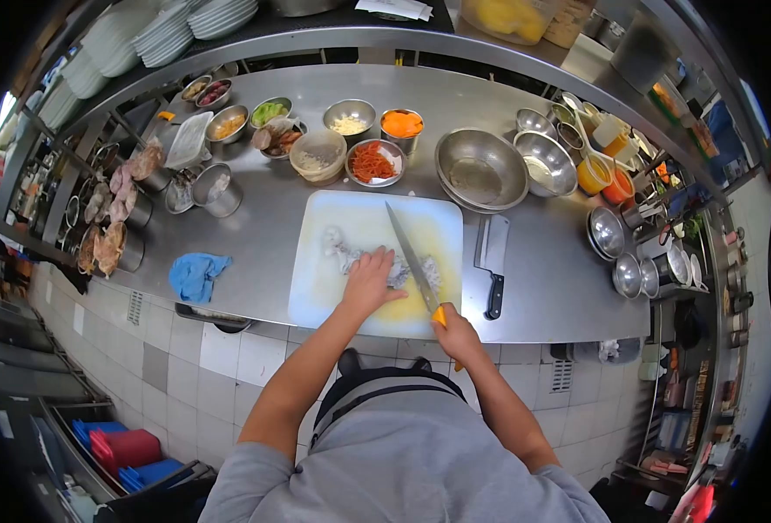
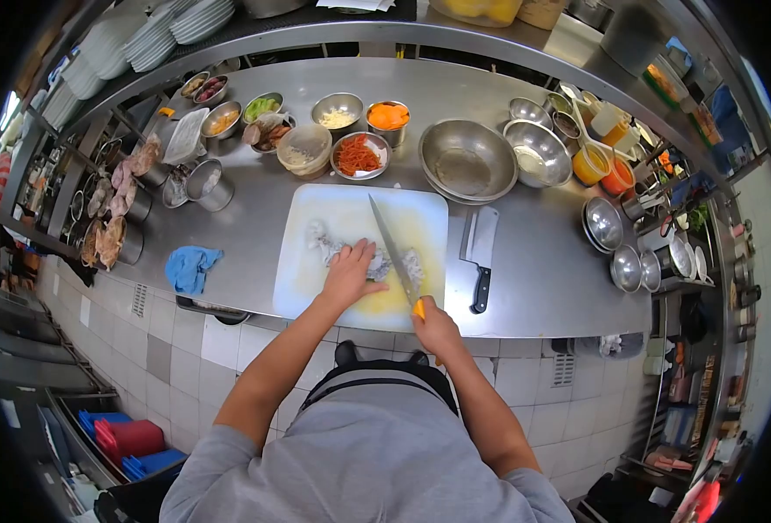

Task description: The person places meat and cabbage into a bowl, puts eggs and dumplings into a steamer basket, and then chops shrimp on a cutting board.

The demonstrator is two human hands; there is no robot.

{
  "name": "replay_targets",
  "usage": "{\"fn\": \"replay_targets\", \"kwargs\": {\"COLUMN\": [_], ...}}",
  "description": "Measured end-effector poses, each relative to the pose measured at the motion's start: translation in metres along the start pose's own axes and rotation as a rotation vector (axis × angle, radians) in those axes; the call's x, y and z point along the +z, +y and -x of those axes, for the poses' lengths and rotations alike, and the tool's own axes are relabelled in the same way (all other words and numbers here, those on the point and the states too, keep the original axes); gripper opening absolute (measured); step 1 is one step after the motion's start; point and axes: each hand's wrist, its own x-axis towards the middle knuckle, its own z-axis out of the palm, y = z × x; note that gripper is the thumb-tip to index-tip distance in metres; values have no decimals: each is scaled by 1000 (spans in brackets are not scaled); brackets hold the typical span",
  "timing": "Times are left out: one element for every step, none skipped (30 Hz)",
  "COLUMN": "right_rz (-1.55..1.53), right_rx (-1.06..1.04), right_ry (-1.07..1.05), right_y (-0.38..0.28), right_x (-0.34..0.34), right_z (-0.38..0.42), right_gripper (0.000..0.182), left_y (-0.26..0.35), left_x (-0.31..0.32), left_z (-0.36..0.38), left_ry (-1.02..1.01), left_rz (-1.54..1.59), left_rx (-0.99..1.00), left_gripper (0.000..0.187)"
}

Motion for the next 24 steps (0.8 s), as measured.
{"fn": "replay_targets", "kwargs": {"right_rz": [4,8,9,9,24,37,31,41,52,48,56,64,64,73,82,82,102,122,122,165,209,214,235,258], "right_rx": [-3,2,6,5,7,14,21,7,-9,-4,-18,-34,-34,-57,-81,-80,-98,-115,-112,-81,-53,-54,-30,-7], "right_ry": [-2,-3,-4,-1,-2,-1,4,18,32,37,48,58,58,65,71,71,42,13,10,-51,-112,-119,-158,-198], "right_y": [0,0,0,-1,-1,-2,-1,-1,-4,-7,-10,-15,-20,-26,-32,-37,-43,-48,-52,-56,-61,-67,-73,-74], "right_x": [0,-1,-1,-2,-2,-2,-2,-1,-1,-2,-4,-6,-9,-11,-14,-17,-19,-23,-28,-32,-37,-44,-52,-56], "right_z": [-1,-2,-2,-3,-4,-4,-2,0,1,2,3,3,3,1,-1,-4,-6,-8,-10,-11,-9,-2,7,13], "right_gripper": [46,46,46,46,46,46,46,45,44,44,43,42,42,41,40,40,39,37,37,34,32,32,31,30], "left_y": [-3,-5,-9,-11,-13,-9,-5,-1,1,3,6,7,8,9,11,12,13,14,13,12,11,10,11,12], "left_x": [1,2,7,12,17,15,14,13,14,15,17,20,24,28,30,31,33,32,31,31,30,31,33,34], "left_z": [-3,-7,-8,-7,-5,-2,2,8,11,12,11,11,9,6,4,3,2,1,0,0,1,0,-1,-2], "left_ry": [3,-38,-81,-79,-61,-47,-51,-15,21,18,105,191,191,189,186,186,167,148,144,139,136,136,153,170], "left_rz": [1,7,12,10,10,11,12,34,55,55,88,121,121,118,115,116,67,18,20,36,51,53,50,47], "left_rx": [-4,24,54,56,71,90,99,109,118,125,91,55,55,3,-50,-50,-45,-41,-43,-20,2,-6,-27,-50], "left_gripper": [75,74,73,73,72,71,71,66,61,61,52,43,43,34,25,25,20,15,15,15,14,14,14,15]}}
